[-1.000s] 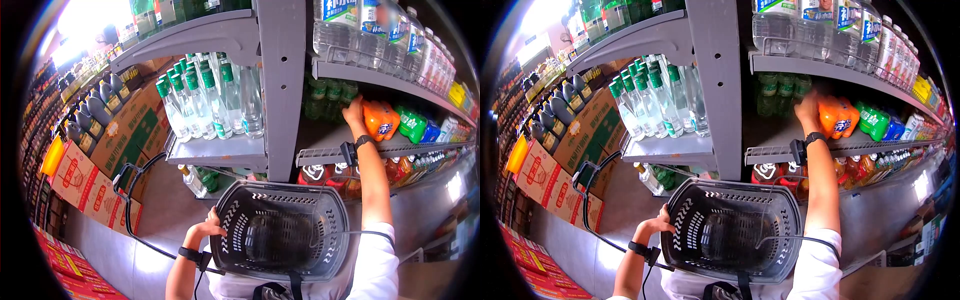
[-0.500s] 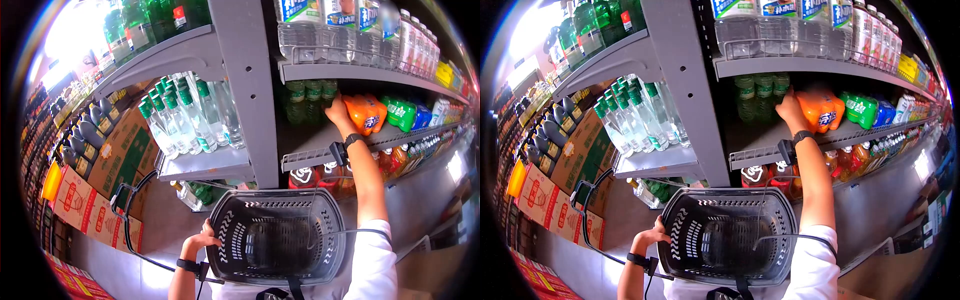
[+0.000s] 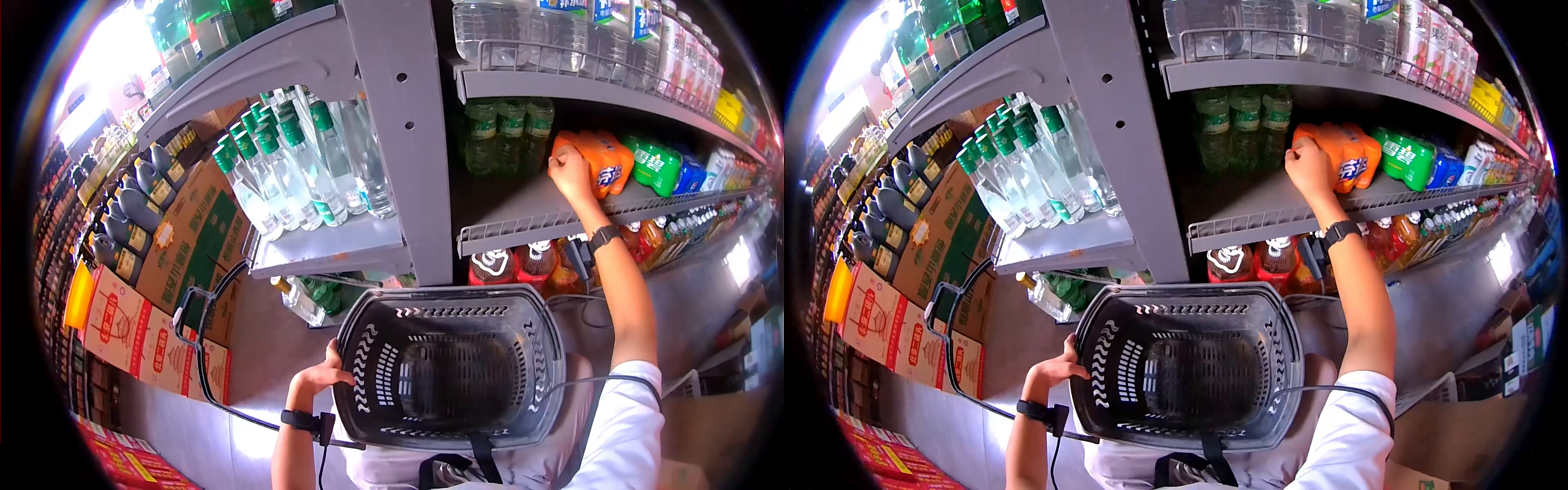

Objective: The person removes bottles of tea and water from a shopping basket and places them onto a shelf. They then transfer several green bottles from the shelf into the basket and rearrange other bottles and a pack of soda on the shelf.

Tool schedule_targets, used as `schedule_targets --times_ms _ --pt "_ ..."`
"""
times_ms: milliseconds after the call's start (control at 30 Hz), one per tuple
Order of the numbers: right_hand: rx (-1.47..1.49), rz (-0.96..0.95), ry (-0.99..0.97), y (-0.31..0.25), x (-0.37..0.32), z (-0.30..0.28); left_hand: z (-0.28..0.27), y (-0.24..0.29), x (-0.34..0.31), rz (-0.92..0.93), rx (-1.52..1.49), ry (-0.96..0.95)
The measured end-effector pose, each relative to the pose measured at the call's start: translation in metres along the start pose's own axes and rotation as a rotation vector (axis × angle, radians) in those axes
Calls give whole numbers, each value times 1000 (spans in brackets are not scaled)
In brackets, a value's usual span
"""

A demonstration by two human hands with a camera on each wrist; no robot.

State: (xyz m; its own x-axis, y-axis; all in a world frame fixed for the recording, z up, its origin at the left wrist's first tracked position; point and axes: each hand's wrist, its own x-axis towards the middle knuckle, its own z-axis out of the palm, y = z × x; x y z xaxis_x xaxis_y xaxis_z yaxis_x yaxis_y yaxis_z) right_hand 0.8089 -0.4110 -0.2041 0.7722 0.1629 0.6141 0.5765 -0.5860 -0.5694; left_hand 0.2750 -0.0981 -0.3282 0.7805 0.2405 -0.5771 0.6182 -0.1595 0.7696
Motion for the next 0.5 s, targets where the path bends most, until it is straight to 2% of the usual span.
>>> schedule_targets --times_ms 67,167,300,400,433,500 --pt "-47 33 19 3 4 -1 1 -4 0 8 -2 0" --pt "-60 -19 39 25 18 6 -3 -11 0 2 -5 -1" --pt "-29 112 -145 -9 15 -6 -4 -14 7 -10 52 -7" --pt "48 42 -111 24 32 31 -4 -29 19 -20 142 25" --pt "102 132 -264 -9 26 11 -5 -30 19 -22 147 37" --pt "224 91 -340 -6 30 23 -4 -31 17 -27 124 50"
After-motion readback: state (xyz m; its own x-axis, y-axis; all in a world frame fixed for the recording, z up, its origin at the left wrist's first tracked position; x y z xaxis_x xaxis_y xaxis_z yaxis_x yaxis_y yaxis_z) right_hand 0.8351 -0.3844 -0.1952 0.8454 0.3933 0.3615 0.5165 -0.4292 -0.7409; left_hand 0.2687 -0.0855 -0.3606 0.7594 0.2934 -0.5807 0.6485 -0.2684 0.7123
